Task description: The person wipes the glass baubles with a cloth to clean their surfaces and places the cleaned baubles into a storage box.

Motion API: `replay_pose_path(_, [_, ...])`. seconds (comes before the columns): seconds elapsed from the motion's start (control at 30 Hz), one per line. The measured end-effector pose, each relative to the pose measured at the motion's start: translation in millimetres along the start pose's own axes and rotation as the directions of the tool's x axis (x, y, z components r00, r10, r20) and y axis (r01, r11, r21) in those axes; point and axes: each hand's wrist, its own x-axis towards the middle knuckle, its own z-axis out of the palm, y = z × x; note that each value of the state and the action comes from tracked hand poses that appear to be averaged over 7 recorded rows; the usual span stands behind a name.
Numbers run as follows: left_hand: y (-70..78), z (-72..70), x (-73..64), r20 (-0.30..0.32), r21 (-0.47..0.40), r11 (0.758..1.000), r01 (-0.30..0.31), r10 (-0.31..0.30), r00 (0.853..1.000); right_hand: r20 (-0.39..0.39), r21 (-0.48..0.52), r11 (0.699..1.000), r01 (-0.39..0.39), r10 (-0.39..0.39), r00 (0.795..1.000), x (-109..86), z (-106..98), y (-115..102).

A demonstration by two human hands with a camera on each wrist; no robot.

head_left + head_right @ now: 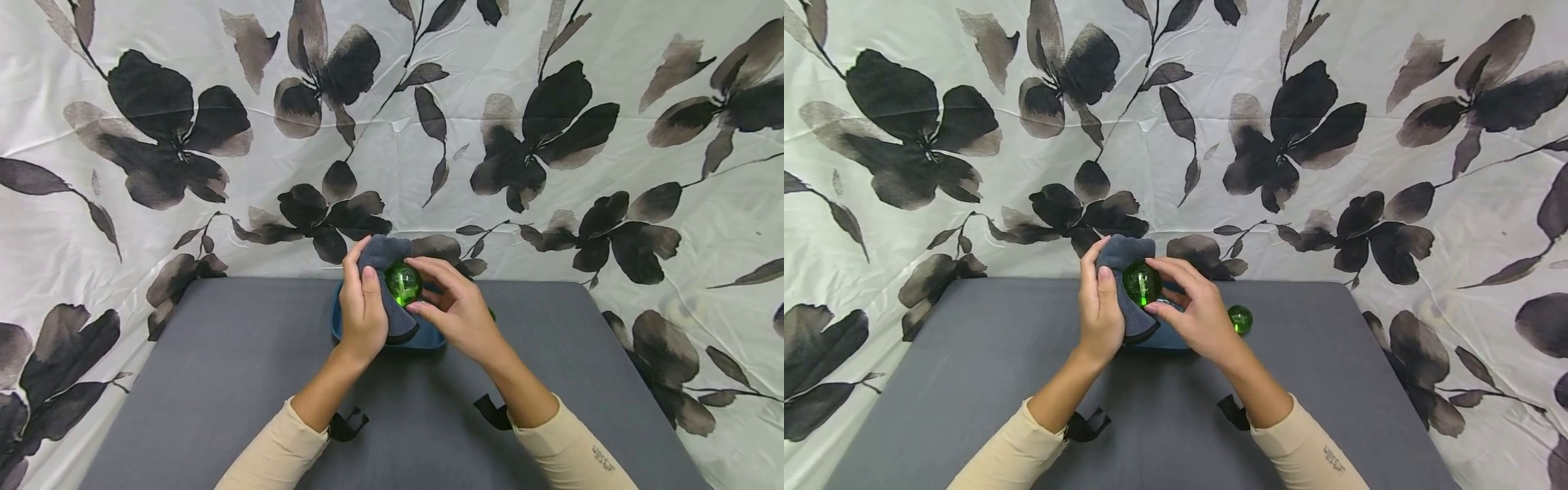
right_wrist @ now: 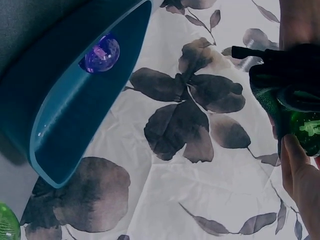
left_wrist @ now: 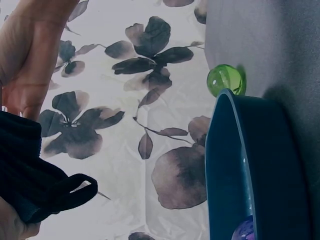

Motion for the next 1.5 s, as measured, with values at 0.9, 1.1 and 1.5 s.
replay_pose_path(0.9, [-0.1, -0.4, 0.7, -0.043, 0.031, 0.999, -0.033, 0.034, 0.998, -0.07, -0.078, 0.996, -0.041, 0.036, 0.997, 0.9, 6.3, 1.2])
replay_pose_path(1.1, [-0.6, -2.6, 2.9, -0.022, -0.013, 1.0, -0.022, 0.022, 1.0, 0.012, -0.003, 1.0, -0.015, 0.015, 1.0, 0.2, 2.2, 2.1])
replay_pose_path(1.5, [-1.8, -6.1, -5.4, 0.022, 0.018, 1.0, -0.006, 0.006, 1.0, -0.012, -0.028, 1.0, -0.003, 0.003, 1.0, -5.9, 6.5, 8.6])
